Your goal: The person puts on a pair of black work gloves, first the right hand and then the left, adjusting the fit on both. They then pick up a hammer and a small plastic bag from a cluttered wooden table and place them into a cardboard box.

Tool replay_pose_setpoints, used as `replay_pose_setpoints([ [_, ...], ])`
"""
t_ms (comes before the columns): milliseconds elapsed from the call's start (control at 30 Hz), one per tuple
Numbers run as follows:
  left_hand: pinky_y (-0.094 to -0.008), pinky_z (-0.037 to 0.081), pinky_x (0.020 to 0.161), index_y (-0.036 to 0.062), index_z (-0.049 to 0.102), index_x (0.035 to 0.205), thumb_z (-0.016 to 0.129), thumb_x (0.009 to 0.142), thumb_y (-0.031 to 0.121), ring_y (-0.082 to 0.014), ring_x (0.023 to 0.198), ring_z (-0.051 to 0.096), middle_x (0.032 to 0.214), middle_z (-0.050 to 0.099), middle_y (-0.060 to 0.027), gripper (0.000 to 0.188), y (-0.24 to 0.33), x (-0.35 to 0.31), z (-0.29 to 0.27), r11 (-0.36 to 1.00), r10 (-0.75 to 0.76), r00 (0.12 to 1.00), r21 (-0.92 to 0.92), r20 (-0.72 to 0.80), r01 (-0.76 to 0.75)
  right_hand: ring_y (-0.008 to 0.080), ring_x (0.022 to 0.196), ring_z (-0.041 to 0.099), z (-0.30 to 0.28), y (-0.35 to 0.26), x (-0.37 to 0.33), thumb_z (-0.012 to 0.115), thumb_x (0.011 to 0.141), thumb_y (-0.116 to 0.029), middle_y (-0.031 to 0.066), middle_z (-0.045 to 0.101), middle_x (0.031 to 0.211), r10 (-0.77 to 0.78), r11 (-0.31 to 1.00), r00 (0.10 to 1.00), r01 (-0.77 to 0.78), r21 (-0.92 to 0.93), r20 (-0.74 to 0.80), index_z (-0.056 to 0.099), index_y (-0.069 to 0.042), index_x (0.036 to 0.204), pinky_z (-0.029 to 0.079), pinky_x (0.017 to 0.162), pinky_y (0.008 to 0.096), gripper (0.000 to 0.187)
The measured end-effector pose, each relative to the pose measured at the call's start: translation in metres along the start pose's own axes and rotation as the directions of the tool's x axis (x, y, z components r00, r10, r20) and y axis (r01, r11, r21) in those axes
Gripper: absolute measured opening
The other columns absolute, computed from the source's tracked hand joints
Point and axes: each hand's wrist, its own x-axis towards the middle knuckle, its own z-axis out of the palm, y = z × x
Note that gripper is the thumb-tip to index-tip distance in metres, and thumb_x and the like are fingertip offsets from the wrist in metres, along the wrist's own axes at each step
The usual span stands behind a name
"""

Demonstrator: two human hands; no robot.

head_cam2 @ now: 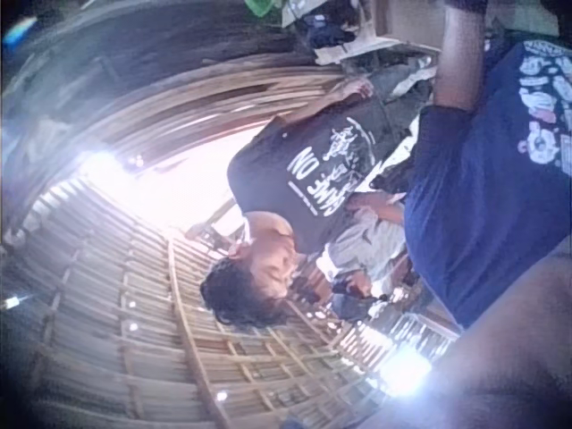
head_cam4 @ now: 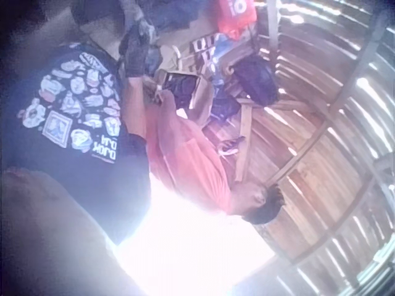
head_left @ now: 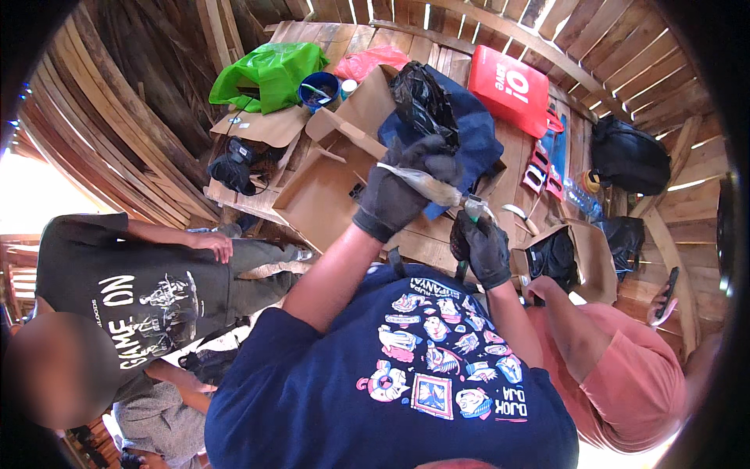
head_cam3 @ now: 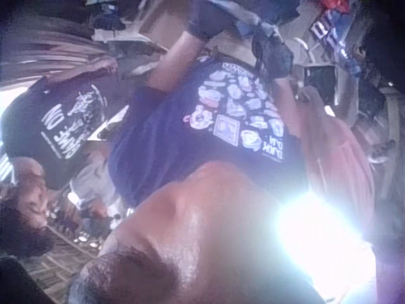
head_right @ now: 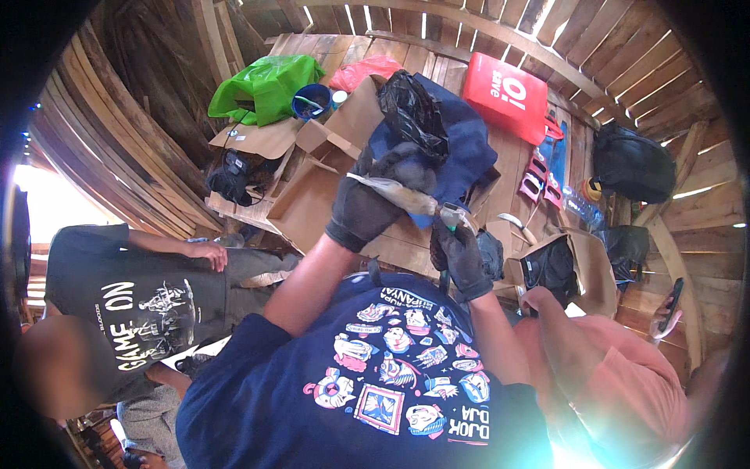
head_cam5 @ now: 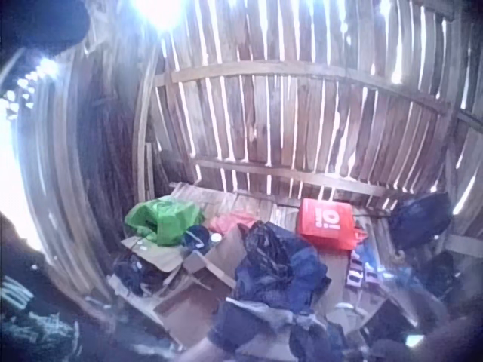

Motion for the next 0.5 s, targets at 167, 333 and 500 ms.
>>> replay_pose_setpoints([
  [167,-0.0346,0.043,0.056,0.0131,0.06,0.091,0.042,0.099,0.082,-0.0146,0.046,0.036,0.057,0.034,0.0045,0.072,-0.005,0.003,-0.027,0.213,-0.443,0.664,-0.649,0.602,0.73,0.0142,0.065,0.061,0.004,-0.012,-0.024,0.069,0.105,-0.019,0.0009,0.065,0.084,-0.09,0.992,0.995,0.094,-0.079,0.053,0.068,-0.009,0.123,0.046,0.057,0.0307,0.02],
  [333,-0.0366,0.042,0.052,0.0156,0.056,0.083,0.046,0.098,0.081,-0.0151,0.045,0.034,0.056,0.032,0.005,0.068,-0.035,-0.003,-0.021,0.208,-0.736,0.562,-0.663,0.378,0.719,0.0345,0.077,0.071,0.023,-0.008,-0.045,0.077,0.095,-0.02,0.01,0.072,0.092,-0.6,0.144,0.659,0.647,-0.749,0.454,0.073,-0.008,0.11,0.054,0.066,0.0458,0.02],
  [500,-0.0415,0.043,0.053,0.015,0.057,0.085,0.047,0.102,0.077,-0.017,0.049,0.037,0.06,0.036,0.0036,0.065,-0.073,-0.009,0.0,0.164,-0.885,0.404,-0.658,0.232,0.735,0.0373,0.072,0.068,0.02,0.002,-0.061,0.074,0.093,-0.033,0.0146,0.067,0.079,-0.315,0.3,0.896,0.408,-0.862,0.314,0.068,-0.009,0.1,0.052,0.066,0.0493,0.026],
])
